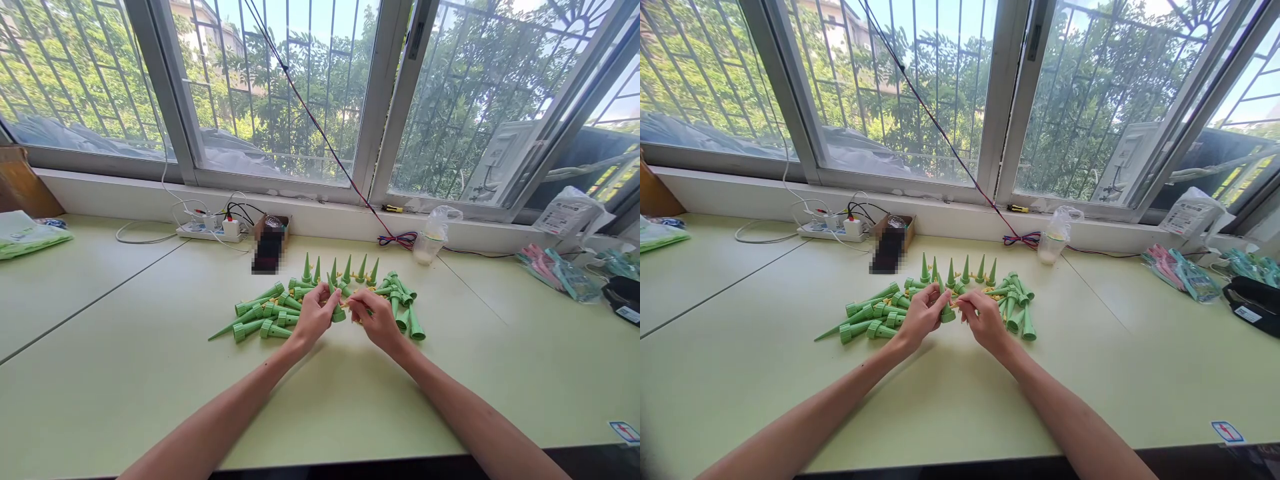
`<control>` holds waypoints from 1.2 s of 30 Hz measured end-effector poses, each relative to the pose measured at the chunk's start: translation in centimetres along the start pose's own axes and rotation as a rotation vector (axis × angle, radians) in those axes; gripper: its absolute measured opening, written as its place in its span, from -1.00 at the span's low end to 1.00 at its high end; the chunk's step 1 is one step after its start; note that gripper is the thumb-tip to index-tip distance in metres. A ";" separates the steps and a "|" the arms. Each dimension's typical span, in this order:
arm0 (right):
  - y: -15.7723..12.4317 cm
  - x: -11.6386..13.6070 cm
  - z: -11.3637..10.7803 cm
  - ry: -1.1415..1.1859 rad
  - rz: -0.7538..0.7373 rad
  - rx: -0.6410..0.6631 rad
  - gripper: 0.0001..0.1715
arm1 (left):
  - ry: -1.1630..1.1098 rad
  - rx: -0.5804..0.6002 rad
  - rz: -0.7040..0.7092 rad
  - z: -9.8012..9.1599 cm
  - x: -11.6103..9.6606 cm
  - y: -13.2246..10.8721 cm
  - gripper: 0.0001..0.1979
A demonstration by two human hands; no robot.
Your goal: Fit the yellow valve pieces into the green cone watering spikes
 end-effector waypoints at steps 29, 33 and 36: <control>-0.4 -0.2 0.5 0.023 0.082 0.105 -0.71 | 0.145 0.070 0.191 0.0 -0.4 -0.2 -0.72; -0.4 -0.1 0.5 0.021 0.098 0.134 -0.71 | 0.187 0.094 0.219 0.1 -0.4 -0.5 -0.76; -0.5 -0.1 0.6 0.021 0.113 0.145 -0.70 | 0.244 0.098 0.257 0.2 -0.6 -0.7 -0.78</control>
Point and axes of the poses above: each hand's wrist, its own y-axis towards the middle knuckle, its own z-axis out of the palm, x = y × z, the point moved 5 cm from there along y, towards the middle knuckle, and after that the axes turned 11 degrees about -x, right-handed, at the moved point
